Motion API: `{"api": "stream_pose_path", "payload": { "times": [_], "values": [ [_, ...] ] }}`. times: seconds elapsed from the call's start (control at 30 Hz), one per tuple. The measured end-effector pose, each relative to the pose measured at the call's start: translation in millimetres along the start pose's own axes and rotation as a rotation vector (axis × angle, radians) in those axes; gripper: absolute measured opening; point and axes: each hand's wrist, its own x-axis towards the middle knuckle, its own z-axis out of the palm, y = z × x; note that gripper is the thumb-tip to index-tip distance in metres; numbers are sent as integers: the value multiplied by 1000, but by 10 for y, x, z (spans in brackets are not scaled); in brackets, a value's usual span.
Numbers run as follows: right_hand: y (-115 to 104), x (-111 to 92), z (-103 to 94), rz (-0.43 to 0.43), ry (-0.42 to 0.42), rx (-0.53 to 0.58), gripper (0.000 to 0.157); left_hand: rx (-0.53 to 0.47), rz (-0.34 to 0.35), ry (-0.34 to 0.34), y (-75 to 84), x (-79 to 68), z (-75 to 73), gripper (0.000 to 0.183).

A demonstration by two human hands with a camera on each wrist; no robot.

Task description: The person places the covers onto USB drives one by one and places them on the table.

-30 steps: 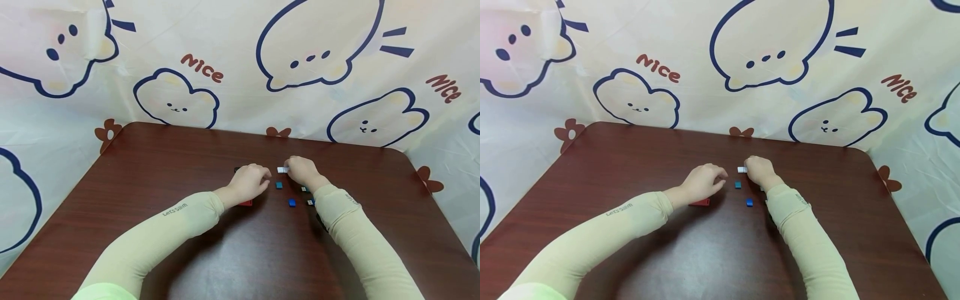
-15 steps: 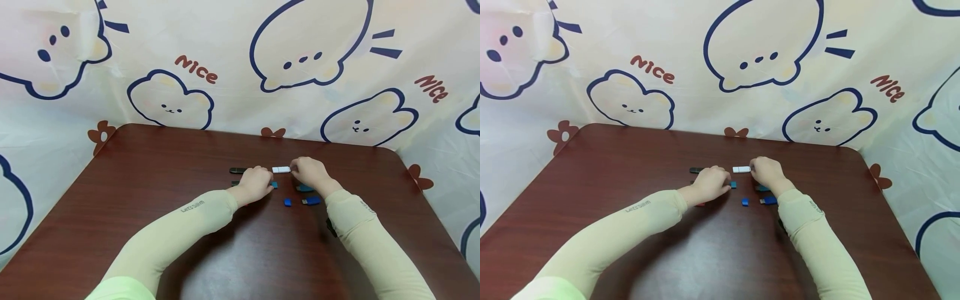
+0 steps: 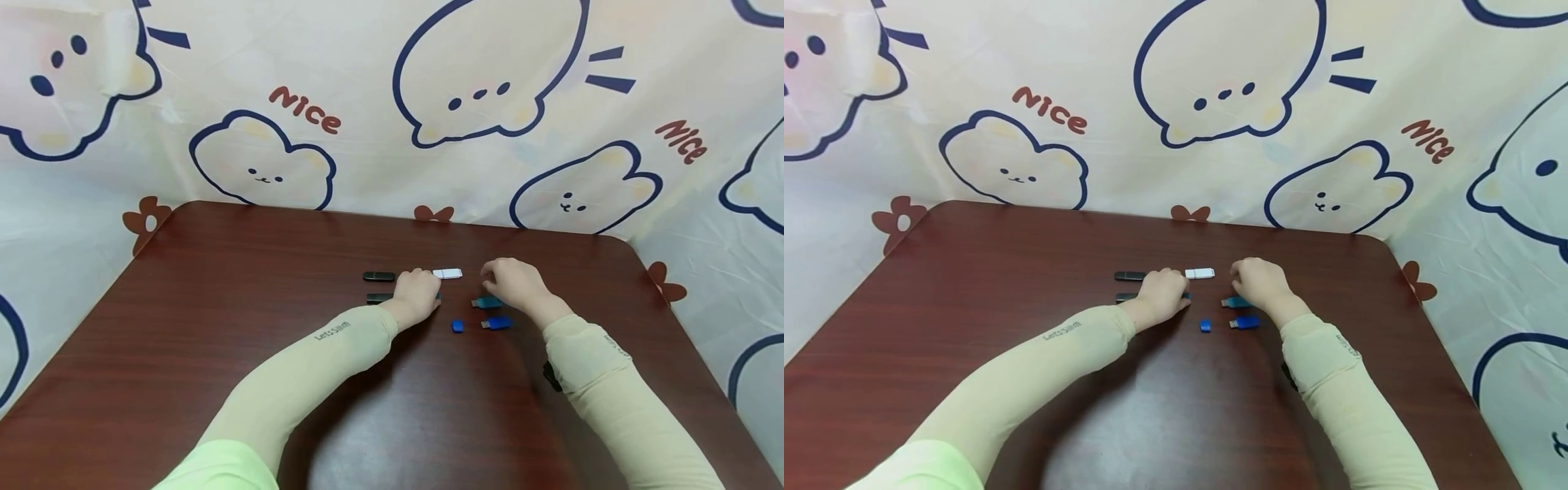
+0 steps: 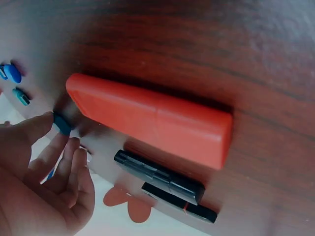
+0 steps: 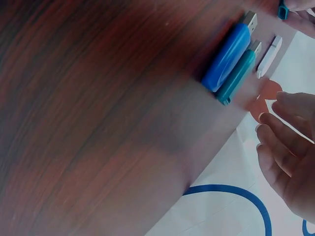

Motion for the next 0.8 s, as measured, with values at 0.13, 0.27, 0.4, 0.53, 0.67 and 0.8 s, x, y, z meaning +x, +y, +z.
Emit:
{"api": "stream_pose_path", "payload": {
  "times": [0.13, 0.27, 0.4, 0.53, 0.67, 0.8],
  "values": [
    [17, -19, -6, -5, -39, 48, 25, 13, 13, 19, -21, -4, 19, 21],
    [40, -29, 10, -9, -98, 87, 26, 2, 22, 15, -35, -20, 15, 19],
    [72, -32, 54, -15, -142, 96, 27, -58, 23, -6, -56, -45, -1, 18],
    [118, -33, 109, -16, -161, 110, 23, -160, 38, -10, -85, -63, -18, 20],
    [165, -29, 157, 13, -172, 153, 16, -212, 84, 3, -121, -79, -32, 16],
    [186, -20, 182, 32, -176, 170, 15, -175, 141, 35, -154, -102, -52, 15]
  ]
}}
